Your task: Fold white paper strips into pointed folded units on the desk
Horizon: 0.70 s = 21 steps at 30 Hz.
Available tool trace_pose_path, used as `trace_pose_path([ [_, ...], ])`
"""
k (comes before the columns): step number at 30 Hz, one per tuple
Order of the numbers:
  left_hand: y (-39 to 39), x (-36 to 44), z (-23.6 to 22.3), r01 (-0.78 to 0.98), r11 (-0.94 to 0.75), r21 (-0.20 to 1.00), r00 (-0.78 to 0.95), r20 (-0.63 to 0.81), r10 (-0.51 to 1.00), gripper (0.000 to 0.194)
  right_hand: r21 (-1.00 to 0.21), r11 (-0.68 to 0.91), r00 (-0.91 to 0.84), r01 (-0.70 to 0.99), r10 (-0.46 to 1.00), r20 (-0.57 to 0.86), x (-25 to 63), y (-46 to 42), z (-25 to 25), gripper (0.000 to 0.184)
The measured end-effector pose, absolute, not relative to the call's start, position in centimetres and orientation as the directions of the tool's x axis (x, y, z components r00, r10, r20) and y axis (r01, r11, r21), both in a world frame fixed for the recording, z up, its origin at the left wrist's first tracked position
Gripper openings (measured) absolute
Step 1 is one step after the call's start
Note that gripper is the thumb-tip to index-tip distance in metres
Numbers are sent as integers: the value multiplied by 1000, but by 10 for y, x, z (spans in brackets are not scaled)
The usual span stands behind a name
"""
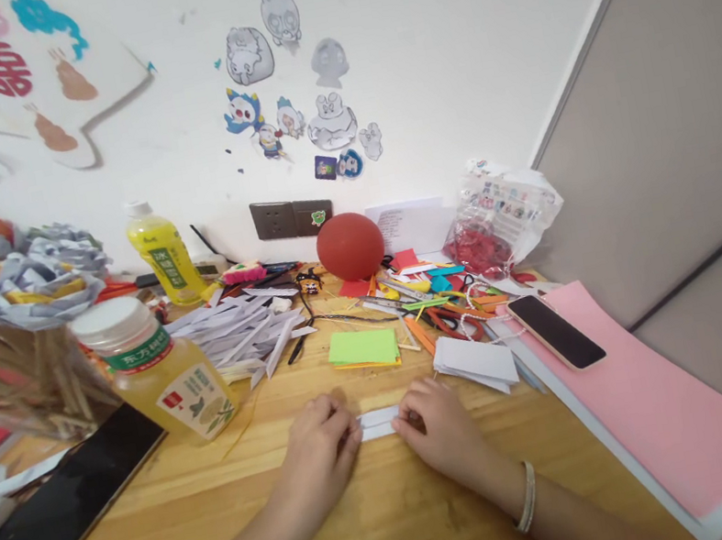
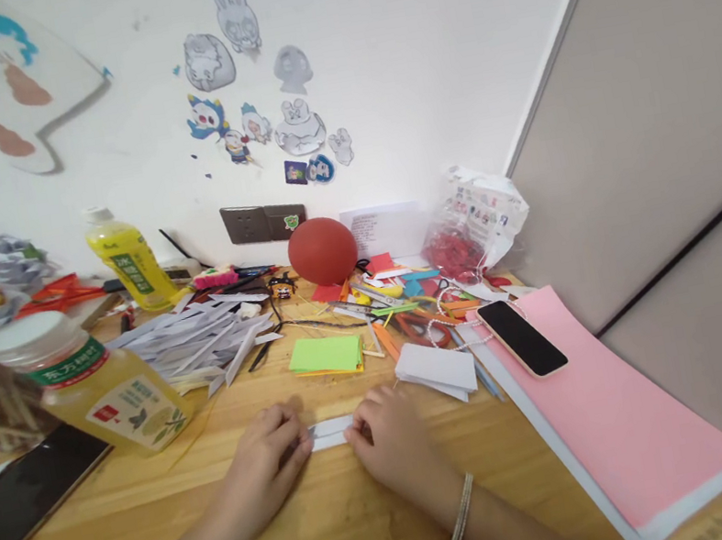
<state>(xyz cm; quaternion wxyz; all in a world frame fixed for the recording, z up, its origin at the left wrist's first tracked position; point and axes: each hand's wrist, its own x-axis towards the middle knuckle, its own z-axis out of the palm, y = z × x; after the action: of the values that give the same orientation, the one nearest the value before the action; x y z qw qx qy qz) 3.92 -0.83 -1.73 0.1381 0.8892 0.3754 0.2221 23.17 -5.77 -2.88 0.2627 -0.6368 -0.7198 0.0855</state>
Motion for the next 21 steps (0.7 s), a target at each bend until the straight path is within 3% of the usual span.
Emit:
trace_pose_path([
  [5, -14, 41, -18, 643, -726, 243, 659, 308, 687, 29, -458, 162, -39, 874, 963, 266, 231, -57, -29, 15],
  [12, -17, 46, -11, 757, -651, 60, 619, 254, 743, 18, -448, 115, 1, 887, 968, 250, 227, -58, -26, 17],
  [18, -29, 39, -6, 599, -784, -161, 796, 221, 563, 12, -451, 96, 14, 887, 972, 236, 227, -58, -26, 15],
  [21, -38, 36, -6, 611, -764, -207, 791, 173, 586, 18, -468, 85, 29, 880, 972, 231, 227, -58, -25, 14],
])
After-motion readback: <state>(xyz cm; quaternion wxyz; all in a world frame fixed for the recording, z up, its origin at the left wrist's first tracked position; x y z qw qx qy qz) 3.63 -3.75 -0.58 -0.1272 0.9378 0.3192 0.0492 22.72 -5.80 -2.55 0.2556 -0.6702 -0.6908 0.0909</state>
